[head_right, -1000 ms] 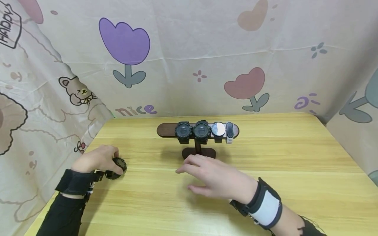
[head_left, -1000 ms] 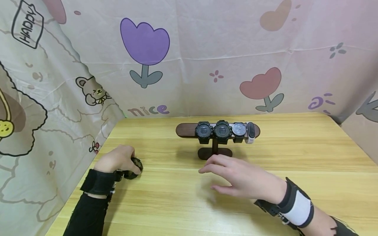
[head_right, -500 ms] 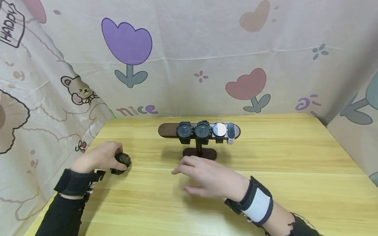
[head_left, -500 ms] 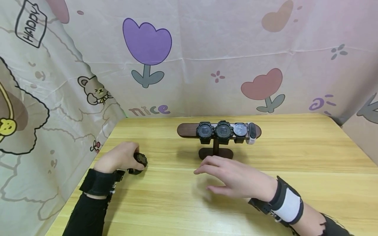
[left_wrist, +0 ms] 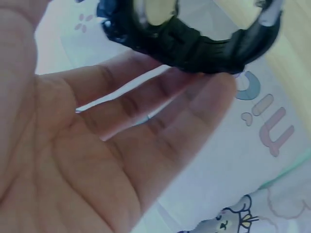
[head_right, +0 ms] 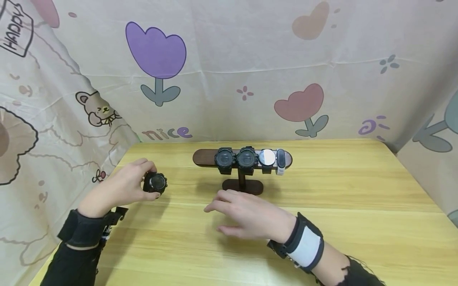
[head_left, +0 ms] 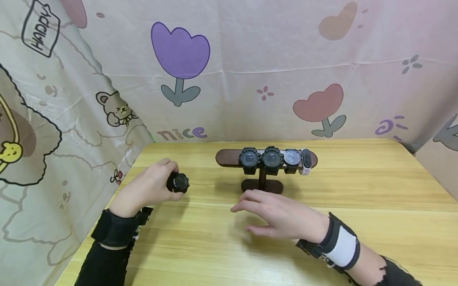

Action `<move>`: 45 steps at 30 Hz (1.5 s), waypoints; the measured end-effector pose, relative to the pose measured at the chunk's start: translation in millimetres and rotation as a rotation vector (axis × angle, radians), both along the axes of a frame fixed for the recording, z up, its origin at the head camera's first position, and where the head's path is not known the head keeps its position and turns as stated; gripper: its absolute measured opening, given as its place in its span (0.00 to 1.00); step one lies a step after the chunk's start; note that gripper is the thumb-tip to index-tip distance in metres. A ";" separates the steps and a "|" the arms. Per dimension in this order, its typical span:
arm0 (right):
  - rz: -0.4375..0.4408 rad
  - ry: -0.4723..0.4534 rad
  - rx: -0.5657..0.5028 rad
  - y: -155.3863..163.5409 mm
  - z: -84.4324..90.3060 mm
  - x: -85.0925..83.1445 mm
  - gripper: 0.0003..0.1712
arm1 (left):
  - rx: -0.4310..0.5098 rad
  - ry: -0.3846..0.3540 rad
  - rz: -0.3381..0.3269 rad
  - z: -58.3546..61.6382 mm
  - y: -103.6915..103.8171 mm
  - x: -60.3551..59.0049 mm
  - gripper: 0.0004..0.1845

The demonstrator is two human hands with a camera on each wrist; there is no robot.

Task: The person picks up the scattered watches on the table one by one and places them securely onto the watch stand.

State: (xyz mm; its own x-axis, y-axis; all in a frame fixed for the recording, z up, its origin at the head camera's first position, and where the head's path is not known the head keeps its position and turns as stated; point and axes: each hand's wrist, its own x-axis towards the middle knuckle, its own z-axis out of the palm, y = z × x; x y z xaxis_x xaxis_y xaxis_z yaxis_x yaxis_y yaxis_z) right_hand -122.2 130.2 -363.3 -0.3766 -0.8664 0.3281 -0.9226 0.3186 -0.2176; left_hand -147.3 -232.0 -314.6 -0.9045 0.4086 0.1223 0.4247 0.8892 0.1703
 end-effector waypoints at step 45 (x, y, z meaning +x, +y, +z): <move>-0.025 -0.049 -0.009 -2.7 2.0 -7.0 0.32 | 0.299 0.428 -0.499 13.8 26.1 9.5 0.31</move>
State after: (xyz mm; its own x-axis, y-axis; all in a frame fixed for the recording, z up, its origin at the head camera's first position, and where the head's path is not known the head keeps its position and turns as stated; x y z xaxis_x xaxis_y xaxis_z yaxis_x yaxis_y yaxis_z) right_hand -129.2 127.5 -361.3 -0.4141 -0.8536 0.3162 -0.9024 0.3394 -0.2655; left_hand -137.8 -205.9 -300.8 -0.4667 0.6540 0.5954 0.8519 0.5132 0.1041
